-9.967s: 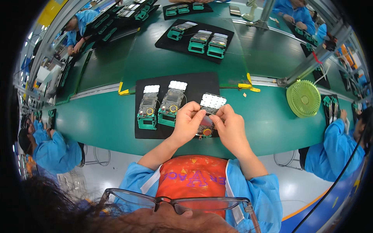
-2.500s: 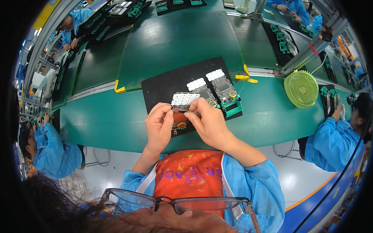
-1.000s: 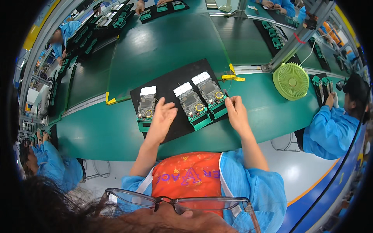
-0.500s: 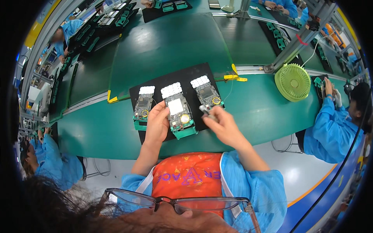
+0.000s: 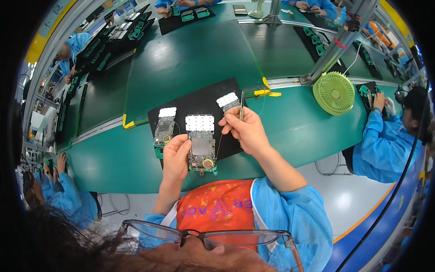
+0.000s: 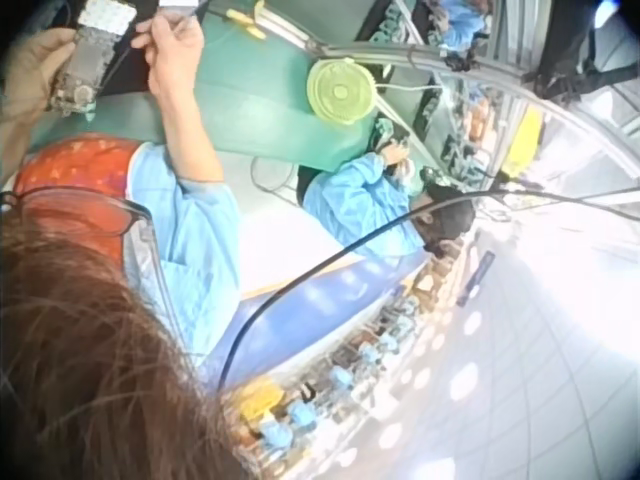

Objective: The person is assembling electronic components onto small circuit boards on a factory assembly line.

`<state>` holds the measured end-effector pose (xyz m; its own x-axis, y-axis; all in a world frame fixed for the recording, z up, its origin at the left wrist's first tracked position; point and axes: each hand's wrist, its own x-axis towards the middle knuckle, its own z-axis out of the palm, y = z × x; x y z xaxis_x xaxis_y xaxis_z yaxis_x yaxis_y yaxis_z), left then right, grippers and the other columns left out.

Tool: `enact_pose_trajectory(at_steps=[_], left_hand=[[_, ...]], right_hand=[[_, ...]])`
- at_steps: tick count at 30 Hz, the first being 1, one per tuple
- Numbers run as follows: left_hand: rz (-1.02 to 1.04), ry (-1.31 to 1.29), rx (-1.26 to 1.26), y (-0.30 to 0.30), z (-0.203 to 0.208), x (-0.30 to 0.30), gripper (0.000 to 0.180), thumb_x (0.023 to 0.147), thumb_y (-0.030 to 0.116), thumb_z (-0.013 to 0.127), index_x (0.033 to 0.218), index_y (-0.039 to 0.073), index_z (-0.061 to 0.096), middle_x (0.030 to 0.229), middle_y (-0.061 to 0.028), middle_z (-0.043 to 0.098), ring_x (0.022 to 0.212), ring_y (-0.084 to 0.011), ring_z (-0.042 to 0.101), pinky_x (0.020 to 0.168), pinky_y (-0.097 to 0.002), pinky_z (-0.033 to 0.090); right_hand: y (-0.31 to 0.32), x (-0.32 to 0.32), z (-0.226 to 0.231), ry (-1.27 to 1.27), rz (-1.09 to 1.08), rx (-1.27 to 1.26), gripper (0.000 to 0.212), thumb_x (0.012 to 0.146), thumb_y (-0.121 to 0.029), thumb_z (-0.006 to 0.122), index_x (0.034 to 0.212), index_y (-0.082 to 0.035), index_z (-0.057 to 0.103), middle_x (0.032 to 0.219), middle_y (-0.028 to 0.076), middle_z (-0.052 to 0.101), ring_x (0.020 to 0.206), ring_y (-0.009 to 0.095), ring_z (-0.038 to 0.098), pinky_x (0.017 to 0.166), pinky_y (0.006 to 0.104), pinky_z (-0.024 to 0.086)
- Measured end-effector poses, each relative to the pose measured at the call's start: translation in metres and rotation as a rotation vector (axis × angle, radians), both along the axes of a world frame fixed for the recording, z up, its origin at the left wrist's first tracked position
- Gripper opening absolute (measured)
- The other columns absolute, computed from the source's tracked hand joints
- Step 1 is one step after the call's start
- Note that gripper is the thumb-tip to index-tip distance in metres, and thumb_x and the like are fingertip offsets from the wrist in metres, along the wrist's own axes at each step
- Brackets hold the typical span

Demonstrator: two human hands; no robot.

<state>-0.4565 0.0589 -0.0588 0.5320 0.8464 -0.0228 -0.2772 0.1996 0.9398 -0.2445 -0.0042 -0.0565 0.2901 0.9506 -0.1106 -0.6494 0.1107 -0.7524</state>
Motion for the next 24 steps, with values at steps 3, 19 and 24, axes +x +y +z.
enact_pose_trajectory(at_steps=[3,19,24], left_hand=[[0.028,0.077,0.112,-0.002,0.006,0.003,0.013,0.092,-0.002,0.054,0.103,-0.005,0.061,0.093,-0.0055,0.066,0.082,-0.0067,0.06,0.073,-0.022,0.048],[0.028,0.147,0.281,-0.013,0.015,0.013,0.011,0.092,-0.003,0.052,0.101,-0.005,0.058,0.089,-0.003,0.063,0.079,-0.0034,0.057,0.067,-0.0196,0.047],[0.016,0.143,0.277,-0.012,0.011,0.012,0.01,0.092,-0.003,0.053,0.101,-0.004,0.058,0.089,-0.0021,0.061,0.079,-0.0027,0.056,0.066,-0.0189,0.046]], right_hand=[[-0.007,-0.016,0.01,-0.377,-0.121,0.051,0.007,0.086,-0.007,0.065,0.086,0.0,0.064,0.075,0.004,0.065,0.058,0.004,0.053,0.049,0.02,0.037],[-0.002,-0.055,0.026,-1.039,-0.237,0.157,0.007,0.077,-0.001,0.07,0.078,0.001,0.063,0.066,0.002,0.057,0.055,0.004,0.048,0.047,0.0215,0.036],[-0.003,-0.053,0.025,-1.065,-0.229,0.172,0.007,0.076,-0.001,0.07,0.078,0.002,0.063,0.066,0.003,0.058,0.055,0.005,0.049,0.048,0.0213,0.036]])
